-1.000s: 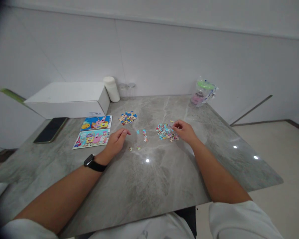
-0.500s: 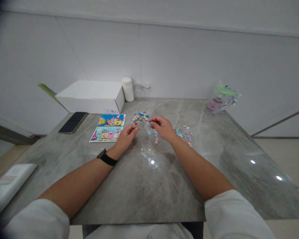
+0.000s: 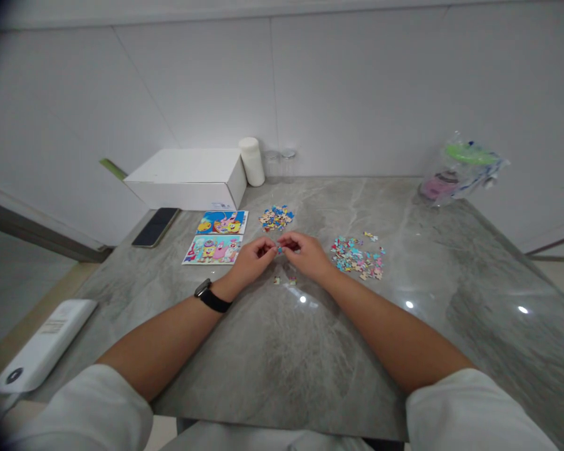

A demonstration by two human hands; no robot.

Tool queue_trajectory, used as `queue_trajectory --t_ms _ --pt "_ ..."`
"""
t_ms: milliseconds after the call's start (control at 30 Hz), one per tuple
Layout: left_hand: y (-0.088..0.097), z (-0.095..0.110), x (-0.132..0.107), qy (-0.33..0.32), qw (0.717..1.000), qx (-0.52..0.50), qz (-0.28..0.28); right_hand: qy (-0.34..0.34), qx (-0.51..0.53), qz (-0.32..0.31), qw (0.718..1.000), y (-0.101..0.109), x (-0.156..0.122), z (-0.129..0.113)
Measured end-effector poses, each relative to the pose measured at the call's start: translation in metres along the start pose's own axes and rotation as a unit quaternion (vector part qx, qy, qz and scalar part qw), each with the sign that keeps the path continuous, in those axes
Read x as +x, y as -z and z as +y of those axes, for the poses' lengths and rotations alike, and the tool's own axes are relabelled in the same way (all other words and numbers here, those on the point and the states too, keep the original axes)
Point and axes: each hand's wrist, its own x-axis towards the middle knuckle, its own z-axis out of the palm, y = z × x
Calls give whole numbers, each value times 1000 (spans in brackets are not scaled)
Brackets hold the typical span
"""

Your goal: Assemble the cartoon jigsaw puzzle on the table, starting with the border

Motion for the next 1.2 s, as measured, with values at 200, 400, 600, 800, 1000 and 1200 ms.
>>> queue_trajectory --t_ms 200,400,600,800,1000,1200 --pt "3 -2 4 43 993 -97 41 -3 -7 60 998 2 0 -1" --pt "2 1 4 67 985 -145 58 15 -88 40 995 0 -3 -4" --pt "-1 2 3 71 986 -142 42 28 -84 54 995 -1 -3 -7" --pt "-1 4 2 68 989 -131 30 10 -59 48 997 2 -1 -6" --pt "0 0 3 70 990 -117 35 -28 25 183 982 40 16 -10" --pt "-1 -1 3 85 988 -126 30 37 -54 183 981 62 18 -23"
